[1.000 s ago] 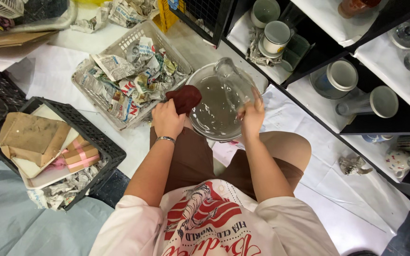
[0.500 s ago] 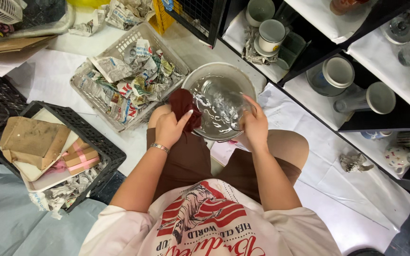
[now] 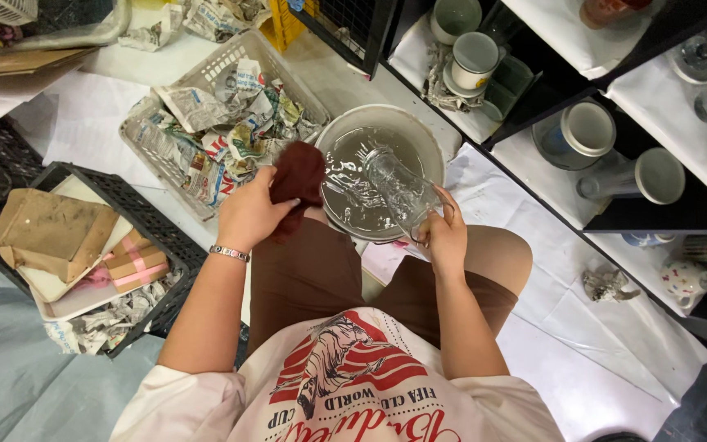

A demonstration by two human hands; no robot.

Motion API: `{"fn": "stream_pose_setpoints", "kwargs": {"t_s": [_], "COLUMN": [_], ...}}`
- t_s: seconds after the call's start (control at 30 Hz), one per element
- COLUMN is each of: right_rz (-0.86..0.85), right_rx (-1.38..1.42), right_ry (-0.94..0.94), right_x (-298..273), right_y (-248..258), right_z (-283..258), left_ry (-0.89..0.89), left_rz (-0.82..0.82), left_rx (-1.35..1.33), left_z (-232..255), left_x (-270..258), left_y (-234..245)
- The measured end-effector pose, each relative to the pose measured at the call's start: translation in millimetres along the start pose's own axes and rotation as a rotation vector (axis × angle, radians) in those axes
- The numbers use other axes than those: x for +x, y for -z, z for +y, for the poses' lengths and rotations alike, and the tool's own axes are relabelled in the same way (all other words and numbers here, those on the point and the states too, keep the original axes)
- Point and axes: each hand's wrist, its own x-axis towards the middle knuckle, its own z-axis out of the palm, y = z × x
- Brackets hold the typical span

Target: The person washes a glass pitcher in a bucket of water using a red cloth, then dries it and places it on a shelf. The person also washes a small brown ceramic cup in the same bucket and dries it with the cloth.

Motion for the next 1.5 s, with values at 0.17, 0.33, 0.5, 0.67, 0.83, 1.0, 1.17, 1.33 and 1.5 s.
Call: {"fn": "stream_pose_setpoints", "kwargs": {"t_s": [0.17, 0.33, 0.5, 0.67, 0.83, 1.0, 1.17, 1.33, 1.5], "right_rz": [-0.006, 0.012, 0.024, 0.046, 0.024, 0.025, 0.010, 0.040, 0.045], "right_rx": [-0.057, -0.017, -0.082, -0.121, -0.126, -0.149, -0.154, -0.159, -0.197], "right_ry": [-0.047, -0.025, -0.055, -0.074, -0.073, -0.078, -0.056, -0.068, 0.060], "right_x": [-0.5, -0.9, -3.9, -3.0, -5.3, -8.8, -13.7, -18.1, -31.6], "right_y": [-2.6, -3.0, 2.2, 5.3, 6.5, 8.7, 1.5, -0.1, 2.8], "right_z": [-1.9, -4.9, -6.5, -8.3, -14.6, -23.2, -32.0, -47.9, -62.6], "left_ry": [0.089, -0.186, 0.355, 0.229, 0.159, -0.034, -0.415, -0.806, -0.890], "left_rz": [0.036, 0.313, -0.062, 0.166, 0.197, 0.270, 0.224, 0.166, 0.167], "left_rx": [0.110, 0.188, -0.681, -0.993, -0.888, -0.744, -0.671, -0.221, -0.170], "left_z": [-19.7, -52.2, -67.9, -56.8, -40.4, -17.3, 33.2, 69.0, 75.9], "left_x": [-8.5, -20.2, -15.2, -1.1, -8.1, -27.8, -45.9, -53.7, -65.8], "left_y": [4.4, -23.6, -49.8, -58.2, -46.9, -16.7, 16.4, 35.6, 24.0]}}
